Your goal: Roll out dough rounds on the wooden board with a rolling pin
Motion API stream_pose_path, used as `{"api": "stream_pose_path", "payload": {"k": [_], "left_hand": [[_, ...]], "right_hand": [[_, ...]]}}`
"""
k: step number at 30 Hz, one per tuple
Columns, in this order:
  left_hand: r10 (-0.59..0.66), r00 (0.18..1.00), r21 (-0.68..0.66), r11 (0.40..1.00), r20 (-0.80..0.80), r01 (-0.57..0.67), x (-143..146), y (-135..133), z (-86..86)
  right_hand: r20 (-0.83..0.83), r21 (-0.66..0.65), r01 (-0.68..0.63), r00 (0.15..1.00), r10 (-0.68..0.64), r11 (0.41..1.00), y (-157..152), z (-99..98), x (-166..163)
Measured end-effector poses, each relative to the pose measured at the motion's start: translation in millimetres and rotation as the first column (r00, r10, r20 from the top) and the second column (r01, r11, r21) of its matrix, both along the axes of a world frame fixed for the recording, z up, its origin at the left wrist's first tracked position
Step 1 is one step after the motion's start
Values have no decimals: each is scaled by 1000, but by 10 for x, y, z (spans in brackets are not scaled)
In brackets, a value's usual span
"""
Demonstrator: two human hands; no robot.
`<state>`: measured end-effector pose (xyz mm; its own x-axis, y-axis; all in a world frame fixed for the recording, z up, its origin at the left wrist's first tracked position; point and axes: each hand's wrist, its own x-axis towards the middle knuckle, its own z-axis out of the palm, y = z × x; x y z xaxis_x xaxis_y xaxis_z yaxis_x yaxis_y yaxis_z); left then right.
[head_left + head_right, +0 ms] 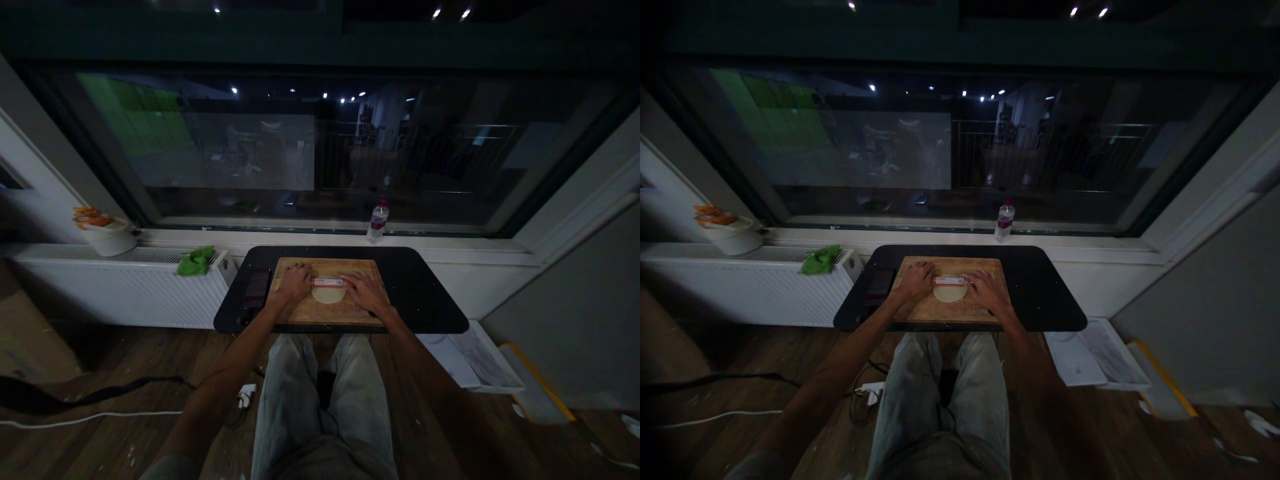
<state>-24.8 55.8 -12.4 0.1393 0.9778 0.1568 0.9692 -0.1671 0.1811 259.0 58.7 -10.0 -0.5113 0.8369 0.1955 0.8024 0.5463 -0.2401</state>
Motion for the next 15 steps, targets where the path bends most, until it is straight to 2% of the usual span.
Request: {"api": "stream_pose_path", "payload": {"k": [8,15], "left_hand": [[-68,998,-95,993,14,69,0,250,17],[3,1000,-181,984,-12,-5,-25,457,-86]], "right_hand": [[104,-20,80,992,-77,997,240,190,-115],[228,-46,173,961,-158,984,460,235,-256]]}}
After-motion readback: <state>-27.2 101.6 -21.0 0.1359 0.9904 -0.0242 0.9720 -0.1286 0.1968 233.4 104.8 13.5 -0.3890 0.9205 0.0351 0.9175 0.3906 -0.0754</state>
